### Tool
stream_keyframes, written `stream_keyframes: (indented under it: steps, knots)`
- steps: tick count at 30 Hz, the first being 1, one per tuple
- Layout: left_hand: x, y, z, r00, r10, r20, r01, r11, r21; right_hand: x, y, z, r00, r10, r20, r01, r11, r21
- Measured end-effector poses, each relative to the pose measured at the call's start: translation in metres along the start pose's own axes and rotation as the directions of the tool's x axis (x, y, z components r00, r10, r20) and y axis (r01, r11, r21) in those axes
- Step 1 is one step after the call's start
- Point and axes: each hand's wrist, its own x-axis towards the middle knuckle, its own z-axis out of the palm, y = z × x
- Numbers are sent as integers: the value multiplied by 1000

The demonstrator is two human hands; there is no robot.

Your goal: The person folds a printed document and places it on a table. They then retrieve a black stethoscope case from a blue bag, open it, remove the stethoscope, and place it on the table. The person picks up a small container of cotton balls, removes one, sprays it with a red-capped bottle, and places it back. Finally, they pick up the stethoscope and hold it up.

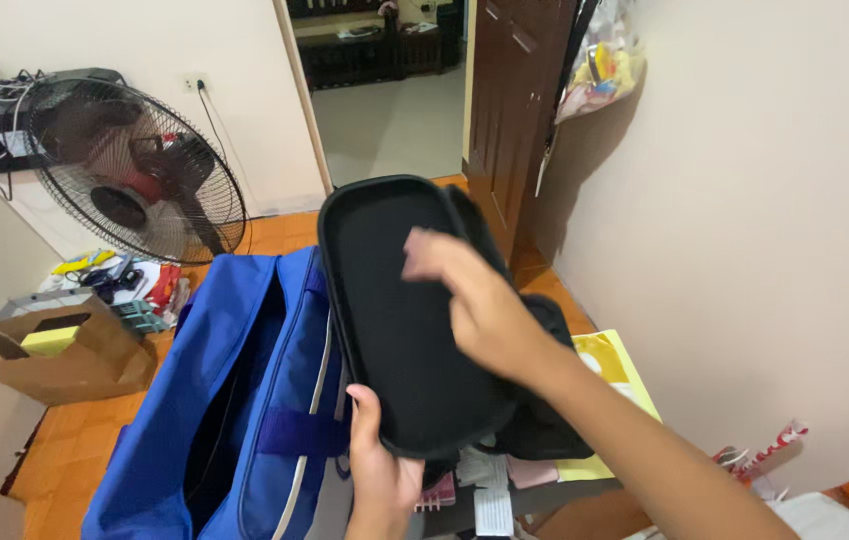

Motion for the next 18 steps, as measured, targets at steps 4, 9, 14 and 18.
stream_keyframes:
  steps: [4,9,14,18]
  knots:
    - [-5,-6,8,998,-46,41,44,998,36,21,-1,14,999,-10,-44,-12,883,-470]
    - [8,4,-17,997,-82,-9,81,993,-80,-17,-49,34,881,-122,457,347,823,-450]
    - [17,28,-39,938,-215,270,263,952,-155,-47,-65,11,746,-210,632,124,976,178]
    - [11,21,-20,1000,-14,13,14,1000,6,-17,-39,-16,875,-6,484,-114,969,217]
